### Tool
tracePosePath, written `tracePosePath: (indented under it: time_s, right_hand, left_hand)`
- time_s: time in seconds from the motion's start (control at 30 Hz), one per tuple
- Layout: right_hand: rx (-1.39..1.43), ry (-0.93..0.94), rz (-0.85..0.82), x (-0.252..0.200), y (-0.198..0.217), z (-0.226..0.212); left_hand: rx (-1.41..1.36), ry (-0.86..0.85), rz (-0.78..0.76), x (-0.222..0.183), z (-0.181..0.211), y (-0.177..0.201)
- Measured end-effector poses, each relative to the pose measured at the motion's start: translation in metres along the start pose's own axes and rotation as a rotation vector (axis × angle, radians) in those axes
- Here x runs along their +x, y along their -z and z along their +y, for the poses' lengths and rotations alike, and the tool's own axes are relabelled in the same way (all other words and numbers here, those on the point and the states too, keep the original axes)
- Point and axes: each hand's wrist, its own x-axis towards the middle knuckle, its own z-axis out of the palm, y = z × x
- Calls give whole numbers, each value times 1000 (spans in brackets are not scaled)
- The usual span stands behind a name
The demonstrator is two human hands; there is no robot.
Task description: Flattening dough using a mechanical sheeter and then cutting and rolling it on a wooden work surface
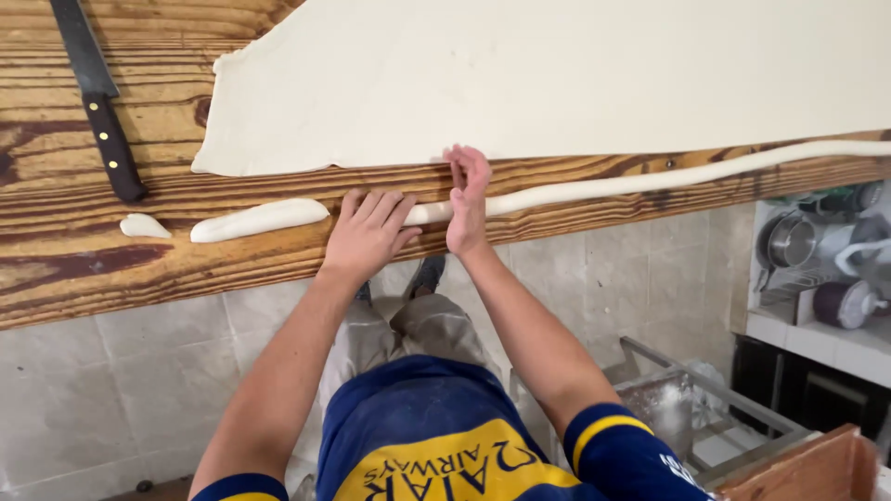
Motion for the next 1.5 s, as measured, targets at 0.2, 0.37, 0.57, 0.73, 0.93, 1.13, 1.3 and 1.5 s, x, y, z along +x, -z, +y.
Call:
tracePosePath:
  time_s: [0.2,0.37,0.57,0.73,0.93,1.13,1.3,1.5]
  right_hand:
    - [-124,160,-38,41,-4,28]
    - [206,-75,-111,-2,12,29]
    - [26,-138,-243,-22,17,-1]
    - [-118,117,-363,25,11,13]
    - [-214,156,-359,40,11,21]
    - [67,13,-241,-11,30,3]
    - [509,52,-66,49,19,-29]
    - [363,-18,-156,26,3,-9]
  left_hand:
    - [57,74,9,4,-6,-5]
    - [-127,126,-32,-1,-1,6]
    - [-200,117,17,-2,-10,0]
    - [-128,124,68,16,-12,8]
    - [-29,152,34,16,-12,3]
    - [-22,27,114,7,-6,2]
    - [-166,76,-58,16,1,32]
    - [-101,22,42,17,-1,36]
